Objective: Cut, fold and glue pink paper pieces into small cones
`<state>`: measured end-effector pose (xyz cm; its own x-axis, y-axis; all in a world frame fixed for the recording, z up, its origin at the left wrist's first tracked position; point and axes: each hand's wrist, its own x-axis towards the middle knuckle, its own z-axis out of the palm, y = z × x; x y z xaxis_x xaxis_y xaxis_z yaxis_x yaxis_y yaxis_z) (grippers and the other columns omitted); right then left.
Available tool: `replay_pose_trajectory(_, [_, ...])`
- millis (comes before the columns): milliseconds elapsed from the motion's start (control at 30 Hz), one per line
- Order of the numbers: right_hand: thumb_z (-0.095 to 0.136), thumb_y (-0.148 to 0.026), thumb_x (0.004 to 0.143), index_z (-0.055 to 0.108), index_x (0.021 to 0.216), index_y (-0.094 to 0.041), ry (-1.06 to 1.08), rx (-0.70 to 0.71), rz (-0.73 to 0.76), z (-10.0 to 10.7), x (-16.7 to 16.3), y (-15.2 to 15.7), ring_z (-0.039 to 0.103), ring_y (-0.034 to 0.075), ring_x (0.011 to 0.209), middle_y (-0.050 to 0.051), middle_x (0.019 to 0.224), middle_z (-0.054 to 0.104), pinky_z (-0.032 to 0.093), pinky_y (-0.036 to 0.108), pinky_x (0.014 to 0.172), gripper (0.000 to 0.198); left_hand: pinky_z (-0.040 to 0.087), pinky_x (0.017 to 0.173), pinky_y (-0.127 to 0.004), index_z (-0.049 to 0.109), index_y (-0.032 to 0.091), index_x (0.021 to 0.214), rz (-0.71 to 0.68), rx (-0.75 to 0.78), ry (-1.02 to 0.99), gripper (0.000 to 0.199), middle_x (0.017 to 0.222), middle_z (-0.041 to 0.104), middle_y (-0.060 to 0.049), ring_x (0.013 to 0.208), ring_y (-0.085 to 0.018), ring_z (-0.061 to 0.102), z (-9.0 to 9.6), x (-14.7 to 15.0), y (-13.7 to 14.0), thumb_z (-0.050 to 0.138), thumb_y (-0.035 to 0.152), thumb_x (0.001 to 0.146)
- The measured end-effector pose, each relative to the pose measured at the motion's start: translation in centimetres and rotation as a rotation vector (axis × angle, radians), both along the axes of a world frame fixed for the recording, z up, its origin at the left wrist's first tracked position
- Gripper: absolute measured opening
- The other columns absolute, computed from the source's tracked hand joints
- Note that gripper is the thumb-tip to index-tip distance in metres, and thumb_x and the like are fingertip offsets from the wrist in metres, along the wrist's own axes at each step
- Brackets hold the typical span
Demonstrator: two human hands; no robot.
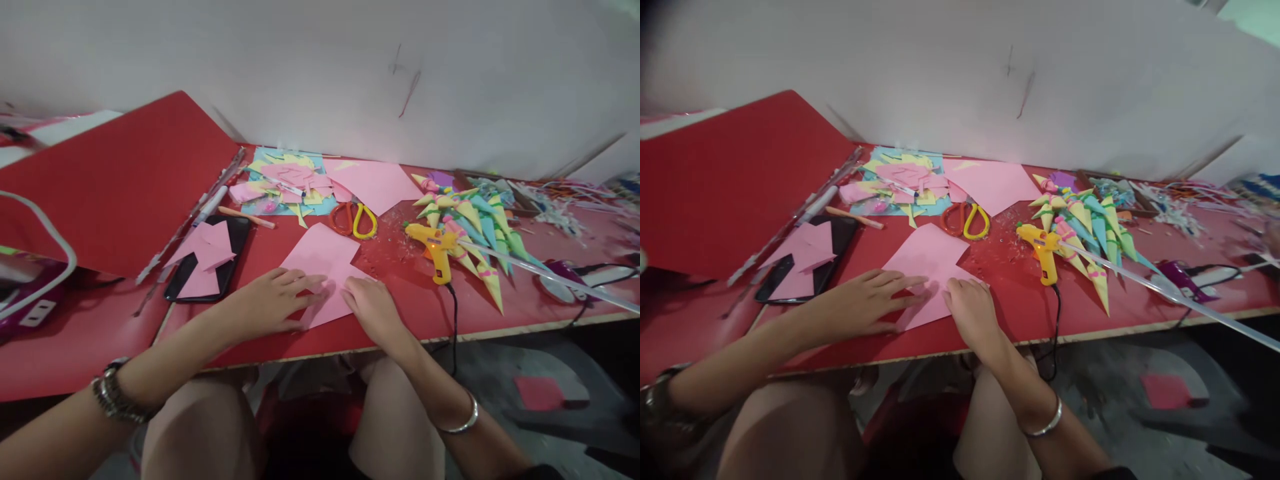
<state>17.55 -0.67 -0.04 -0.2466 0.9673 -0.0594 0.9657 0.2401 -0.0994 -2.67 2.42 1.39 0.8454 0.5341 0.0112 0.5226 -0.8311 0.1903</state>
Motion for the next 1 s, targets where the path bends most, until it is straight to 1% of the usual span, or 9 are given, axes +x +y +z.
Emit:
replay_pose_trajectory(233, [0.04,-0.024,0.09,0.057,0.085,-0.017,-0.006,0.012,0.023,-0.3,0.1,0.1,0.061,0.02,0.079,0.008,0.081,0.067,0.036,0.028,0.065,0.019,0.032,0.099,-0.032,0.045,0.036,0.125,-0.143,-0.166,0.019,0.06,0.134,0.047,-0.002,0.12,-0.021,0.045,0.8,0.4,2.2,0.066,0.032,0.069])
replay_pose_trajectory(400, [0.041,-0.024,0.089,0.058,0.086,-0.017,-0.004,0.034,0.025,0.0,0.1,0.3,0.061,0.02,0.076,0.007,0.078,0.066,0.037,0.028,0.064,0.019,0.026,0.103,-0.037,0.039,0.034,0.13,-0.178,-0.199,0.097,0.065,0.138,0.041,-0.003,0.124,-0.023,0.039,1.0,0.3,2.8,0.064,0.036,0.07])
replay_pose_trajectory(500, [0.041,-0.023,0.089,0.058,0.093,-0.015,-0.007,0.094,0.017,0.2,-0.1,-0.1,0.058,0.023,0.084,0.01,0.086,0.064,0.039,0.031,0.068,0.018,0.026,0.103,-0.039,0.037,0.031,0.132,-0.189,-0.19,0.136,0.068,0.14,0.038,-0.004,0.126,-0.025,0.036,1.1,0.4,2.9,0.064,0.035,0.07])
replay_pose_trajectory(567, [0.04,-0.02,0.089,0.057,0.099,-0.017,0.013,0.207,0.083,0.2,-0.4,-0.9,0.054,0.024,0.09,0.012,0.095,0.062,0.038,0.034,0.074,0.021,0.028,0.102,-0.039,0.039,0.03,0.131,-0.186,-0.183,0.142,0.069,0.139,0.04,-0.005,0.125,-0.026,0.037,1.1,0.5,2.9,0.066,0.031,0.068])
replay_pose_trajectory(633, [0.039,-0.017,0.089,0.058,0.101,-0.02,0.069,0.32,0.252,-0.1,-0.7,-1.9,0.052,0.023,0.093,0.011,0.101,0.06,0.036,0.036,0.082,0.023,0.029,0.102,-0.039,0.04,0.029,0.13,-0.177,-0.184,0.138,0.071,0.137,0.042,-0.005,0.125,-0.025,0.037,1.2,0.5,2.8,0.069,0.027,0.066])
replay_pose_trajectory(667, [0.04,-0.016,0.088,0.058,0.101,-0.021,0.104,0.344,0.353,-0.3,-0.8,-2.5,0.051,0.022,0.094,0.01,0.103,0.059,0.035,0.037,0.086,0.023,0.029,0.102,-0.039,0.041,0.029,0.13,-0.173,-0.189,0.136,0.071,0.137,0.042,-0.005,0.125,-0.025,0.037,1.2,0.5,2.7,0.069,0.026,0.065])
replay_pose_trajectory(733, [0.047,-0.018,0.085,0.057,0.105,-0.023,0.168,0.311,0.497,-0.7,-1.2,-3.5,0.049,0.021,0.096,0.007,0.103,0.058,0.031,0.038,0.092,0.023,0.028,0.102,-0.039,0.039,0.028,0.131,-0.168,-0.206,0.138,0.072,0.138,0.041,-0.005,0.127,-0.025,0.035,1.2,0.5,2.7,0.069,0.025,0.065])
replay_pose_trajectory(833, [0.05,-0.022,0.083,0.054,0.109,-0.023,0.204,0.265,0.54,-1.3,-1.7,-4.4,0.049,0.02,0.094,0.007,0.101,0.058,0.032,0.038,0.091,0.026,0.025,0.104,-0.039,0.036,0.025,0.133,-0.173,-0.229,0.151,0.074,0.14,0.038,-0.006,0.128,-0.025,0.033,1.1,0.5,2.9,0.068,0.026,0.067])
replay_pose_trajectory(1000, [0.047,-0.031,0.086,0.055,0.107,-0.02,0.22,0.291,0.543,-1.4,-1.3,-4.2,0.049,0.02,0.091,0.006,0.096,0.06,0.036,0.036,0.085,0.025,0.022,0.105,-0.037,0.033,0.024,0.135,-0.192,-0.235,0.198,0.078,0.141,0.036,-0.007,0.13,-0.025,0.03,1.2,0.5,3.2,0.069,0.032,0.066])
